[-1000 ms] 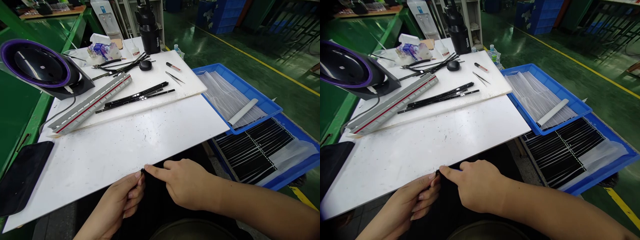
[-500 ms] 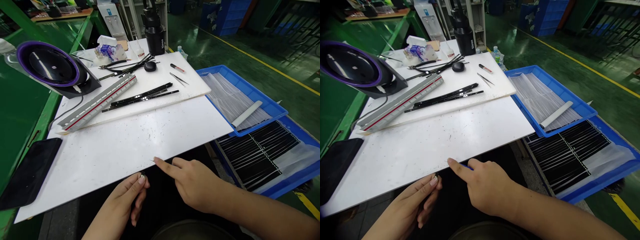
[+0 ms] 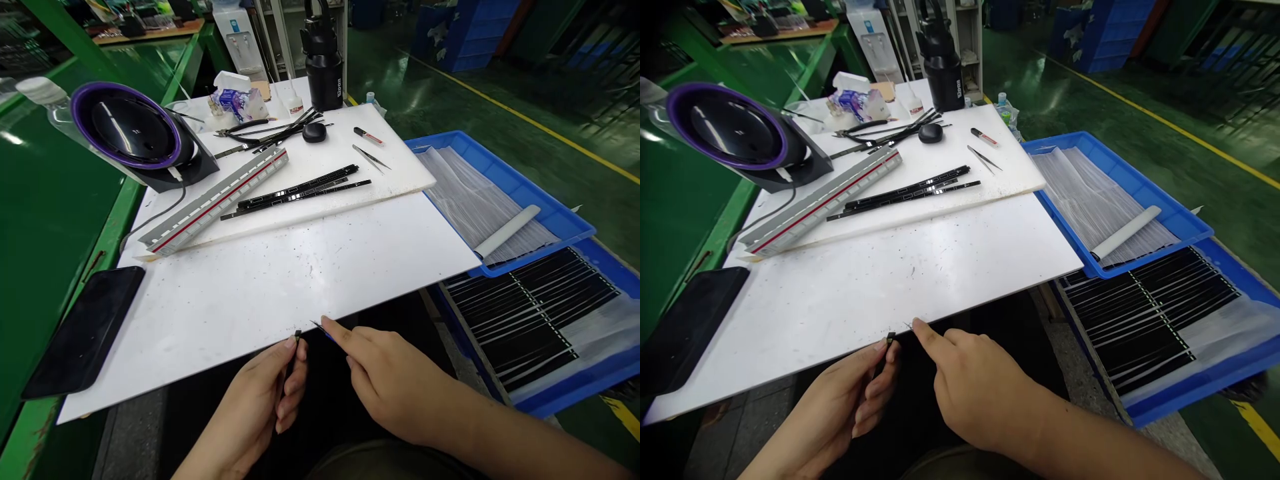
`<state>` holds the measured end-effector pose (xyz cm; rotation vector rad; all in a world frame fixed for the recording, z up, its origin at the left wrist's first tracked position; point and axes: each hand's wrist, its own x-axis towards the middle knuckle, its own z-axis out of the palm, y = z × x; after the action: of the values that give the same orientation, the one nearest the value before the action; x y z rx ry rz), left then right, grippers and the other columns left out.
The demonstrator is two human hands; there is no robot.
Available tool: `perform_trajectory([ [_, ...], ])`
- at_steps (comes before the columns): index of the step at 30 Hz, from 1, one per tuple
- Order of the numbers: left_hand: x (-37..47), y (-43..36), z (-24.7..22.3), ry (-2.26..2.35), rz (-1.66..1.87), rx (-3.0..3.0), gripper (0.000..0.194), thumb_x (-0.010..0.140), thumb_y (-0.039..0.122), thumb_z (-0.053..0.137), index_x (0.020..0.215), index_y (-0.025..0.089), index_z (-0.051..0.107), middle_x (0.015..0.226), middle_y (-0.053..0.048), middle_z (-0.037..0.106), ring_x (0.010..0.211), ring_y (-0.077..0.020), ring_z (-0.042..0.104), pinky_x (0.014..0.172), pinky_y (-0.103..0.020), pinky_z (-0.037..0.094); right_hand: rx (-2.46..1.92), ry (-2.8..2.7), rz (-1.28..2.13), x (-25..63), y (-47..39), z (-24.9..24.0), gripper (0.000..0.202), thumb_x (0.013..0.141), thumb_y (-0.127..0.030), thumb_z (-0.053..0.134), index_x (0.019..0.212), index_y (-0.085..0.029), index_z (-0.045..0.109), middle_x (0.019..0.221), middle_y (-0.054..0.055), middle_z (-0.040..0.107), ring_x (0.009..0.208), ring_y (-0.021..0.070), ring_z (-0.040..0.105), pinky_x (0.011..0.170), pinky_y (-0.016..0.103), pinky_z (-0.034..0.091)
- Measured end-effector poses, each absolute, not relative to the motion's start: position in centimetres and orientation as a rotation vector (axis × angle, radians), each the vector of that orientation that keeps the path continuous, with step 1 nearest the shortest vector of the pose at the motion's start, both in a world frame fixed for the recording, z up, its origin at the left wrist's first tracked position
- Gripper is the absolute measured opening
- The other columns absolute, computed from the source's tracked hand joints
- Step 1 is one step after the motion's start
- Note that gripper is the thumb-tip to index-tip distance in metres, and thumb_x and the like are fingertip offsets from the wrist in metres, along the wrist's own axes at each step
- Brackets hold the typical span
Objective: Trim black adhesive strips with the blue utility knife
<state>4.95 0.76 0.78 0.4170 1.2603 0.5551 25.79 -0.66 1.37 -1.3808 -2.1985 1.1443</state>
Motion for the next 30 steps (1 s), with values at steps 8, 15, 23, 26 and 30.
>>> perform_trajectory([
  [8,5.5,0.7,0.7,1.325,0.535,0.461,0.036,0.085,0.054,0.064,0.077,0.019,0.061,0.051,0.008,0.038,0.038,-0.004,0.023,0.032,-0.014,0.022,-1.303,-2.31,1.154,24.9,-0.2,1.8,0.061,0.095,-0.01,0.036,0.156,-0.014,0.031,0.103,0.008,0.065,0.089,0.0203,0.06,0.08,0.031,0.047],
  [15,6.0,0.2,0.6,1.385,0.548,0.478,0.04,0.086,0.058,0.06,0.076,0.019,0.059,0.053,0.008,0.038,0.039,-0.0043,0.022,0.033,-0.015,0.022,-1.267,-2.382,1.171,24.9,-0.1,2.2,0.065,0.094,-0.01,0.035,0.158,-0.014,0.023,0.109,0.01,0.064,0.09,0.0212,0.058,0.079,0.031,0.046],
  [23,6.2,0.0,0.3,1.391,0.566,0.484,0.04,0.087,0.058,0.059,0.075,0.02,0.057,0.054,0.008,0.037,0.039,-0.0046,0.021,0.033,-0.015,0.02,-1.417,-2.382,1.117,24.4,-0.4,1.9,0.066,0.092,-0.013,0.039,0.156,-0.022,0.029,0.101,0.006,0.064,0.075,0.0199,0.061,0.064,0.031,0.043],
  [26,6.2,0.0,0.4,1.391,0.566,0.481,0.041,0.085,0.059,0.061,0.074,0.02,0.057,0.053,0.008,0.037,0.039,-0.0045,0.022,0.033,-0.015,0.02,-1.475,-2.431,1.019,24.1,-0.7,1.6,0.069,0.09,-0.013,0.041,0.156,-0.024,0.029,0.098,0.004,0.064,0.067,0.0203,0.06,0.056,0.032,0.037],
  [30,6.1,0.0,0.5,1.392,0.546,0.468,0.042,0.085,0.06,0.062,0.074,0.02,0.056,0.053,0.008,0.036,0.039,-0.0044,0.022,0.034,-0.015,0.019,-1.456,-2.445,1.008,24.1,-0.8,1.6,0.067,0.09,-0.012,0.04,0.156,-0.02,0.03,0.098,0.006,0.065,0.068,0.0207,0.061,0.057,0.032,0.039],
])
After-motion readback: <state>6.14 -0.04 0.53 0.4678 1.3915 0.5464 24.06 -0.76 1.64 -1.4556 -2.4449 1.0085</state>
